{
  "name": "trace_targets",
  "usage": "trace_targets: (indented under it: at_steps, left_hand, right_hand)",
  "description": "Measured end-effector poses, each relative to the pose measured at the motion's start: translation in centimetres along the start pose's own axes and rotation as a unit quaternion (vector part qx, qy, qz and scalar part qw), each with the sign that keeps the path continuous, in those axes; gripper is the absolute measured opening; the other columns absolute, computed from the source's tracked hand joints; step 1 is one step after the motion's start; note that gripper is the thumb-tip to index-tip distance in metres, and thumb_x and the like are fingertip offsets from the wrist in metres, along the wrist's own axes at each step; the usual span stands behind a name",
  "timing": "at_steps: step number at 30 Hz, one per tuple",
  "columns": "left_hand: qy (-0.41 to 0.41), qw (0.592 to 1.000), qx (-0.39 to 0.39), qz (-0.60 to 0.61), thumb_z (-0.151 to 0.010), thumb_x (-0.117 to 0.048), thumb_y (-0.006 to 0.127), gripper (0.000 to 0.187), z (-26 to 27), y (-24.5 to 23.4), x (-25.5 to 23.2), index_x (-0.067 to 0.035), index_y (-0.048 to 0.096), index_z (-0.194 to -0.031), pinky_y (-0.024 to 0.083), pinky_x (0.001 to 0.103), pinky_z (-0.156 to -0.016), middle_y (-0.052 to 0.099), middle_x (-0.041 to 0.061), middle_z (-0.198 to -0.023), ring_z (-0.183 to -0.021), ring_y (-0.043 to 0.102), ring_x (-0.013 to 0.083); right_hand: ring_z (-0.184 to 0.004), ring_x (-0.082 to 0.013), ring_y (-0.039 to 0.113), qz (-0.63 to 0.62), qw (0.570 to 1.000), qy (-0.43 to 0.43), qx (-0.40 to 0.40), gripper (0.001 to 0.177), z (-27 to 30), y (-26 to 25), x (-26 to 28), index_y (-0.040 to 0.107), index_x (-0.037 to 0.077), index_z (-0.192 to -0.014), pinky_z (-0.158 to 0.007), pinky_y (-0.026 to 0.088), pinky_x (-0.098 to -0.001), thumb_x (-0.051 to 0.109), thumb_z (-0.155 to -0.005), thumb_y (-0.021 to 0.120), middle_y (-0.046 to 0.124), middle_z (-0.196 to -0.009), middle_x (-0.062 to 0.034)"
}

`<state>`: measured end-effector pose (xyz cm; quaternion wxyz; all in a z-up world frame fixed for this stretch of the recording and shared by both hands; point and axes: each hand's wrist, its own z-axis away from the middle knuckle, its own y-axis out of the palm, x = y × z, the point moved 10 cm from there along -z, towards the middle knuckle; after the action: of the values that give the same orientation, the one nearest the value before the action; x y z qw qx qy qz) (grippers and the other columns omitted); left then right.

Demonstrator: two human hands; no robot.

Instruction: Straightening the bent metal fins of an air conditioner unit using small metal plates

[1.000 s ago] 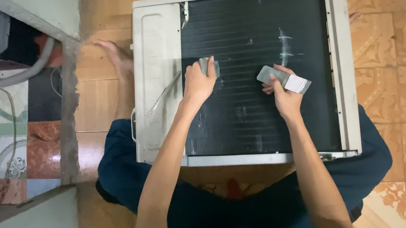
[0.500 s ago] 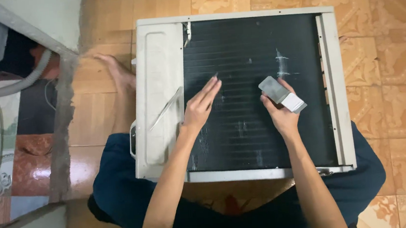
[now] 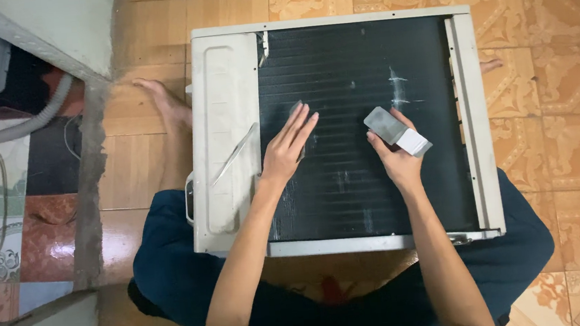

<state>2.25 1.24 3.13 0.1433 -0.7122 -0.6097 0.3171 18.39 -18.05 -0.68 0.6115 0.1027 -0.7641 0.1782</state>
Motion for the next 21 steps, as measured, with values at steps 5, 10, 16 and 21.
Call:
trace_targets:
  at_steps: [5, 10, 16, 21]
  left_hand:
    - [0.02, 0.997, 0.035, -0.061, -0.107, -0.001, 0.055, 0.05, 0.1, 1.2, -0.3, -0.017, 0.053, -0.154, 0.05, 0.036, -0.114, 0.053, 0.012, -0.157, -0.146, 0.049, 0.0262]
    - [-0.013, 0.994, 0.048, -0.093, -0.102, -0.008, 0.067, 0.057, 0.1, 1.7, 0.5, -0.015, 0.051, -0.156, 0.043, 0.045, -0.119, 0.051, 0.014, -0.158, -0.151, 0.041, 0.0287]
    - [-0.177, 0.973, 0.137, -0.05, -0.094, -0.026, 0.082, 0.078, 1.0, 3.1, 4.0, -0.011, 0.043, -0.159, 0.028, 0.063, -0.124, 0.036, 0.021, -0.166, -0.157, 0.023, 0.039]
    - [-0.222, 0.956, 0.193, -0.003, -0.088, -0.013, 0.084, 0.081, 0.6, 3.4, 4.5, -0.007, 0.045, -0.158, 0.016, 0.061, -0.128, 0.033, 0.024, -0.167, -0.158, 0.018, 0.0418]
  right_hand:
    - [-0.113, -0.0456, 0.065, 0.05, 0.999, -0.017, -0.005, 0.062, 0.0, 0.1, 0.5, 0.06, -0.002, -0.14, -0.077, 0.063, -0.0481, 0.001, -0.084, 0.089, 0.061, -0.124, -0.0324]
    - [-0.115, -0.0437, 0.065, 0.058, 0.998, 0.0, -0.004, 0.059, -0.1, -0.1, 0.8, 0.063, 0.0, -0.139, -0.078, 0.063, -0.0474, 0.002, -0.086, 0.089, 0.062, -0.124, -0.0305]
    - [-0.119, -0.0525, 0.061, 0.1, 0.995, -0.006, 0.011, 0.061, 0.1, 0.6, 2.0, 0.064, 0.002, -0.137, -0.095, 0.052, -0.0637, 0.009, -0.083, 0.091, 0.064, -0.123, -0.0306]
    - [-0.13, -0.0478, 0.057, 0.116, 0.993, 0.017, 0.002, 0.058, 0.1, 0.6, 1.6, 0.067, 0.004, -0.136, -0.105, 0.043, -0.0623, 0.014, -0.084, 0.092, 0.066, -0.13, -0.0259]
